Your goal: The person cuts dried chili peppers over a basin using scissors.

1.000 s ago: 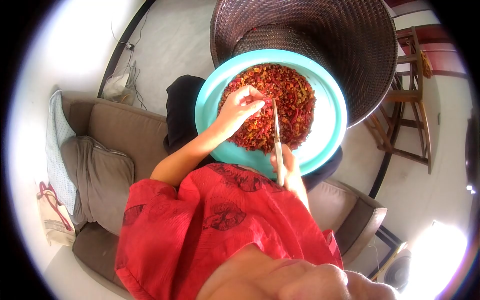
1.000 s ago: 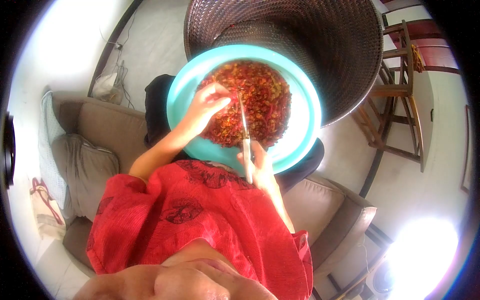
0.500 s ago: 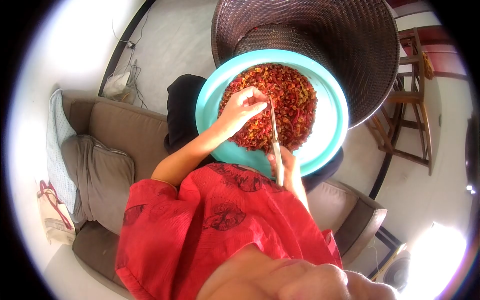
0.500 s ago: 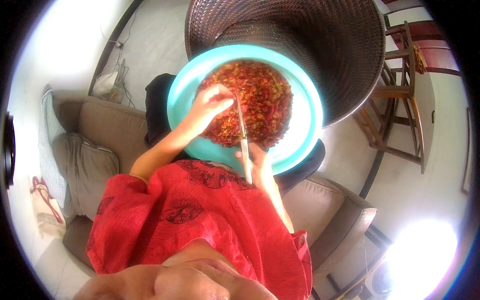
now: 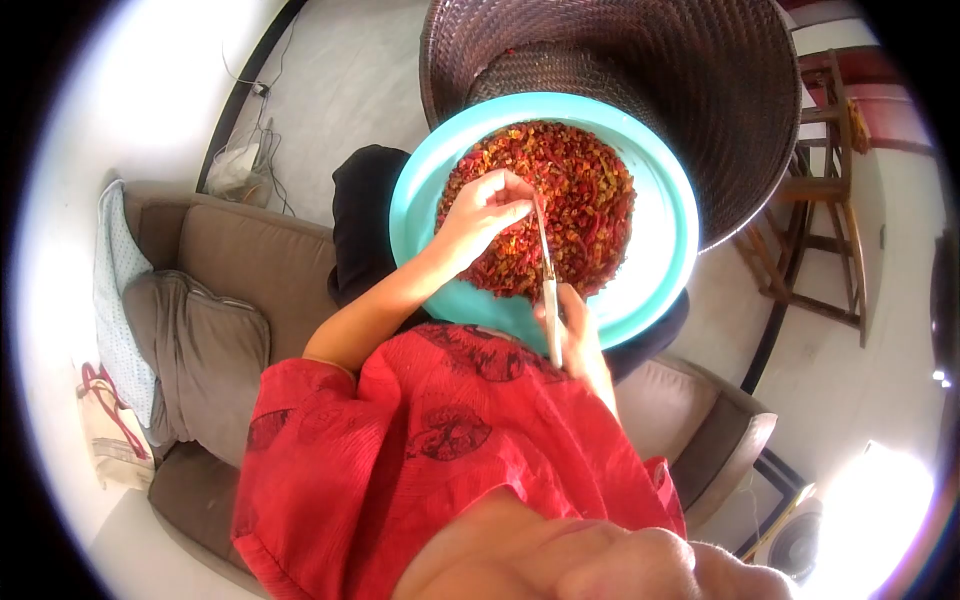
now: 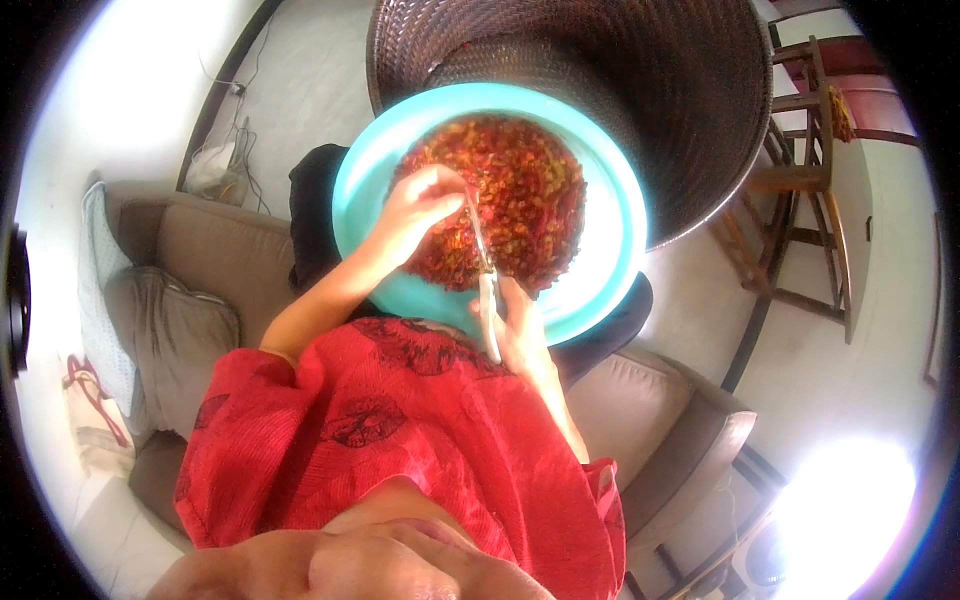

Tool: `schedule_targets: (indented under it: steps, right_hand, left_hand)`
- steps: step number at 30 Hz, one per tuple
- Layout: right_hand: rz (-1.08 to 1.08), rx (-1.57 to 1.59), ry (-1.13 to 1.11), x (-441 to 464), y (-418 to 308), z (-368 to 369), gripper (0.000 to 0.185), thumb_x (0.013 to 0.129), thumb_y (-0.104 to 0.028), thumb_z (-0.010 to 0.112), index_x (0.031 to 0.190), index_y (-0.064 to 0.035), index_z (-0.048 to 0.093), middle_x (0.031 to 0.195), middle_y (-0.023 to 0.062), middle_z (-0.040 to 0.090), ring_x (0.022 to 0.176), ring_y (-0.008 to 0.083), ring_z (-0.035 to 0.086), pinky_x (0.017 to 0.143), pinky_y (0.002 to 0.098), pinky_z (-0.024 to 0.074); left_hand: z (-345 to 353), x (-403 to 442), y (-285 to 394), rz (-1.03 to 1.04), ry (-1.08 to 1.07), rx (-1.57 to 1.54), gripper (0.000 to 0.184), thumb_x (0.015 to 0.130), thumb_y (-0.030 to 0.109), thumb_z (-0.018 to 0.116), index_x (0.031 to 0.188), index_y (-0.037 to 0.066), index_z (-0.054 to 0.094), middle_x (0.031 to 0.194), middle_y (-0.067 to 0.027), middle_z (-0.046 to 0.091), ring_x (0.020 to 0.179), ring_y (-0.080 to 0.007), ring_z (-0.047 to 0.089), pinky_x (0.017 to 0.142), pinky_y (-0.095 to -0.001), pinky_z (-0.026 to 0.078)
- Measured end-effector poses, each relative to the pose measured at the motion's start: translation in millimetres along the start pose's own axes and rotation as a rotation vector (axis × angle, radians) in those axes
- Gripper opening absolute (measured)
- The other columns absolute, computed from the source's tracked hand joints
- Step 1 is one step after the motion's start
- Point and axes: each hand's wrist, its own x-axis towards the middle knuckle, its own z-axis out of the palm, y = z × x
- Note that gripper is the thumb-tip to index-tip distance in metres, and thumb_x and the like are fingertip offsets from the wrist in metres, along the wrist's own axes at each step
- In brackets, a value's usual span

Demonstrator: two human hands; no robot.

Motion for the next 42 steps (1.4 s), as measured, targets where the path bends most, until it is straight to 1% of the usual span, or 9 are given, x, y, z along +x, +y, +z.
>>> schedule_targets:
  steps: [7, 13, 15, 19, 24, 29, 33, 36, 42]
  right_hand:
    - [0.163, 0.144, -0.023, -6, 5, 0, 0.031, 0.091, -0.028, 0.069, 0.103, 0.0002, 0.063, 0.079, 0.0094, 0.062, 0.071, 0.0140, 0.053, 0.065, 0.0330, 0.0468]
    - [0.193, 0.241, 0.122, -28, 1, -28, 0.026, 0.092, -0.027, 0.067, 0.098, -0.0012, 0.064, 0.065, -0.0022, 0.052, 0.055, 0.0066, 0.047, 0.048, 0.0259, 0.0393]
    - [0.211, 0.225, 0.131, -31, 5, -35, 0.025, 0.092, -0.025, 0.068, 0.098, -0.0005, 0.064, 0.065, -0.0026, 0.052, 0.055, 0.0063, 0.047, 0.048, 0.0250, 0.0394]
    - [0.208, 0.219, 0.143, -40, 4, -44, 0.026, 0.090, -0.025, 0.069, 0.099, -0.0004, 0.064, 0.067, -0.0012, 0.055, 0.056, 0.0064, 0.049, 0.048, 0.0245, 0.0405]
    - [0.201, 0.200, 0.195, -41, 7, -45, 0.028, 0.088, -0.026, 0.071, 0.101, -0.0013, 0.065, 0.068, -0.0006, 0.057, 0.056, 0.0065, 0.050, 0.049, 0.0238, 0.0419]
    - [0.207, 0.253, 0.204, -39, 16, -43, 0.030, 0.087, -0.029, 0.072, 0.099, -0.0017, 0.065, 0.068, 0.0004, 0.057, 0.058, 0.0072, 0.051, 0.051, 0.0255, 0.0429]
    - [0.222, 0.263, 0.204, -38, 19, -45, 0.031, 0.087, -0.029, 0.072, 0.098, -0.0010, 0.065, 0.069, 0.0008, 0.057, 0.061, 0.0081, 0.051, 0.054, 0.0263, 0.0427]
    - [0.199, 0.225, 0.182, -34, 21, -45, 0.030, 0.086, -0.027, 0.071, 0.098, 0.0005, 0.065, 0.071, 0.0019, 0.058, 0.065, 0.0093, 0.050, 0.058, 0.0276, 0.0423]
    - [0.156, -0.011, 0.111, -30, -6, -38, 0.036, 0.083, -0.029, 0.071, 0.098, 0.0023, 0.063, 0.071, 0.0131, 0.059, 0.065, 0.0160, 0.053, 0.062, 0.0339, 0.0449]
  left_hand:
    - [4, 4, 1, -0.060, 0.079, 0.098, 0.025, 0.088, 0.000, 0.066, 0.107, 0.003, 0.052, 0.095, -0.0081, 0.062, 0.085, -0.0116, 0.063, 0.073, -0.0224, 0.053]
    - [6, 2, -20, 0.159, -0.004, 0.471, 0.020, 0.087, -0.001, 0.065, 0.105, 0.003, 0.058, 0.095, -0.0071, 0.064, 0.087, -0.0144, 0.064, 0.075, -0.0262, 0.052]
    - [12, -2, -19, 0.214, 0.001, 0.589, 0.017, 0.085, -0.002, 0.064, 0.101, 0.003, 0.061, 0.094, -0.0078, 0.065, 0.086, -0.0173, 0.065, 0.075, -0.0286, 0.052]
    - [22, -9, -25, 0.374, -0.353, 1.071, 0.009, 0.084, 0.003, 0.066, 0.092, 0.007, 0.068, 0.090, -0.0126, 0.065, 0.090, -0.0292, 0.064, 0.083, -0.0409, 0.052]
    - [55, -28, -86, 0.517, -0.496, 1.519, 0.014, 0.081, 0.009, 0.058, 0.093, 0.003, 0.061, 0.085, -0.0082, 0.063, 0.087, -0.0308, 0.061, 0.079, -0.0373, 0.053]
    - [64, -29, -100, 0.431, -0.603, 1.641, 0.011, 0.082, 0.010, 0.058, 0.090, 0.005, 0.063, 0.087, -0.0099, 0.064, 0.090, -0.0295, 0.062, 0.078, -0.0369, 0.053]
    - [35, -8, -68, 0.188, -0.379, 0.844, 0.024, 0.098, 0.022, 0.052, 0.103, 0.007, 0.070, 0.085, -0.0082, 0.065, 0.080, -0.0211, 0.064, 0.073, -0.0313, 0.051]
    - [17, -1, -24, -0.281, -0.304, 0.159, 0.033, 0.105, 0.023, 0.041, 0.123, 0.002, 0.060, 0.079, 0.0000, 0.059, 0.067, -0.0064, 0.053, 0.059, -0.0200, 0.044]
    - [3, -7, 11, -0.323, -0.268, 0.025, 0.040, 0.102, 0.015, 0.042, 0.141, 0.003, 0.044, 0.087, -0.0052, 0.062, 0.070, -0.0061, 0.051, 0.055, -0.0189, 0.039]
